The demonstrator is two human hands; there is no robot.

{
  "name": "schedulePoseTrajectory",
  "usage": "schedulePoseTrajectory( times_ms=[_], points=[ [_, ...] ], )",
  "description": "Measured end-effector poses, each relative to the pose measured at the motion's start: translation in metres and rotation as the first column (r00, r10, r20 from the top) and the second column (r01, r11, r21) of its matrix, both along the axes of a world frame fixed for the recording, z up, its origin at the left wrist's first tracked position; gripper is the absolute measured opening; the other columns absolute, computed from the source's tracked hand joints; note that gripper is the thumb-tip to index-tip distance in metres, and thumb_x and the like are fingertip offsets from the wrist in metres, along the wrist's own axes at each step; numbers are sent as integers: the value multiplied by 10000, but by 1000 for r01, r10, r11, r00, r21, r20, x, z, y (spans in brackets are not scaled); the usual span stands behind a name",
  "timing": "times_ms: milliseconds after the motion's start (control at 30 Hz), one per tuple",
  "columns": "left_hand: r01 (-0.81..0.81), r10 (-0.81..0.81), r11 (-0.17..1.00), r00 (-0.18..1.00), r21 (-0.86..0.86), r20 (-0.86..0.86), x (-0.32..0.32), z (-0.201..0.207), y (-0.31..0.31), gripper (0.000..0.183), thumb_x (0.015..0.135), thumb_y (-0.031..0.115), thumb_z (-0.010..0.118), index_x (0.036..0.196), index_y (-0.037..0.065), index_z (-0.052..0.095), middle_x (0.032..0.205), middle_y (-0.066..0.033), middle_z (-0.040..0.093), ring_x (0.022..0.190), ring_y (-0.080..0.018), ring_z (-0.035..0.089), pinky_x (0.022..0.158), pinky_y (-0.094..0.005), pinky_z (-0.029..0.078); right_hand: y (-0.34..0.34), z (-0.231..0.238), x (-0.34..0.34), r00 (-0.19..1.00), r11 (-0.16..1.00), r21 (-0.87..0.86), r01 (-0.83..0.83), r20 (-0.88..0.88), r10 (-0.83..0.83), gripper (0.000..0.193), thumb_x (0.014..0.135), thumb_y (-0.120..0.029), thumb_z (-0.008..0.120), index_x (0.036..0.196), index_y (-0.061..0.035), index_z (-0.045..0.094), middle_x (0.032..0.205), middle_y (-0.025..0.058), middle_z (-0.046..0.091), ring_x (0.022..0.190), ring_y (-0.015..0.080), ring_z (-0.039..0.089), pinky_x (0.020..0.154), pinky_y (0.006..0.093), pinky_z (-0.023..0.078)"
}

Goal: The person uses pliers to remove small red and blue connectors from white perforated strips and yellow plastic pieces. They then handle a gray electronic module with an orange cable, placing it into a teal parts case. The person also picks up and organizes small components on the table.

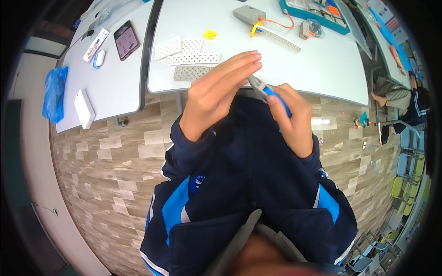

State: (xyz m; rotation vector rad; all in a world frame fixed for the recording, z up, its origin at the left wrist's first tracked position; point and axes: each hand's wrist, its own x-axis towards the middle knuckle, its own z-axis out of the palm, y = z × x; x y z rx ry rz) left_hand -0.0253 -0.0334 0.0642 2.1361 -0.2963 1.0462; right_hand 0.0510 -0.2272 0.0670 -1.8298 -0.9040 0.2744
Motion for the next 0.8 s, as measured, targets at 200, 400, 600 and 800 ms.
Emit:
schedulePoseTrajectory(
  times_ms=[200, 400, 600, 800],
  points=[
    [230, -227, 916, 973, -329, 50, 15, 9, 2, 274, 1003, 166, 599, 1186, -11, 699, 1190, -175, 710, 1086, -314, 698, 901, -324, 554, -5, 10, 3, 725, 978, 208, -31, -668, 165, 642, 1089, -457, 387, 1000, 128, 636, 691, 75, 591, 434, 15, 346, 409, 185, 248],
    [-49, 51, 997, 998, -63, 41, 16, 7, -4, 351, 1050, 330, 532, 1003, 2, 650, 846, -103, 608, 787, -271, 574, 727, -364, 468, -3, 10, -4, 650, 970, 237, -53, -729, 214, 670, 1072, -504, 421, 995, 127, 634, 682, 75, 583, 437, 12, 355, 394, 176, 236],
    [-96, 109, 963, 993, -254, 35, 5, 4, 5, 414, 1104, 338, 398, 951, 16, 609, 807, -59, 529, 736, -184, 472, 668, -302, 386, 5, -4, -24, 993, 990, 137, -9, -118, 26, 334, 1066, -226, 500, 882, -1, 665, 635, 49, 632, 512, 150, 602, 503, 284, 438],
    [-267, 278, 780, 958, -566, -69, -7, 22, 53, 369, 1105, 332, 366, 1037, 20, 551, 886, -72, 532, 798, -129, 443, 741, -258, 364, -1, 0, -21, 967, 994, 113, -8, -252, 36, 427, 1084, -304, 454, 966, 48, 666, 687, 64, 642, 473, 92, 508, 463, 236, 368]
  ],
)
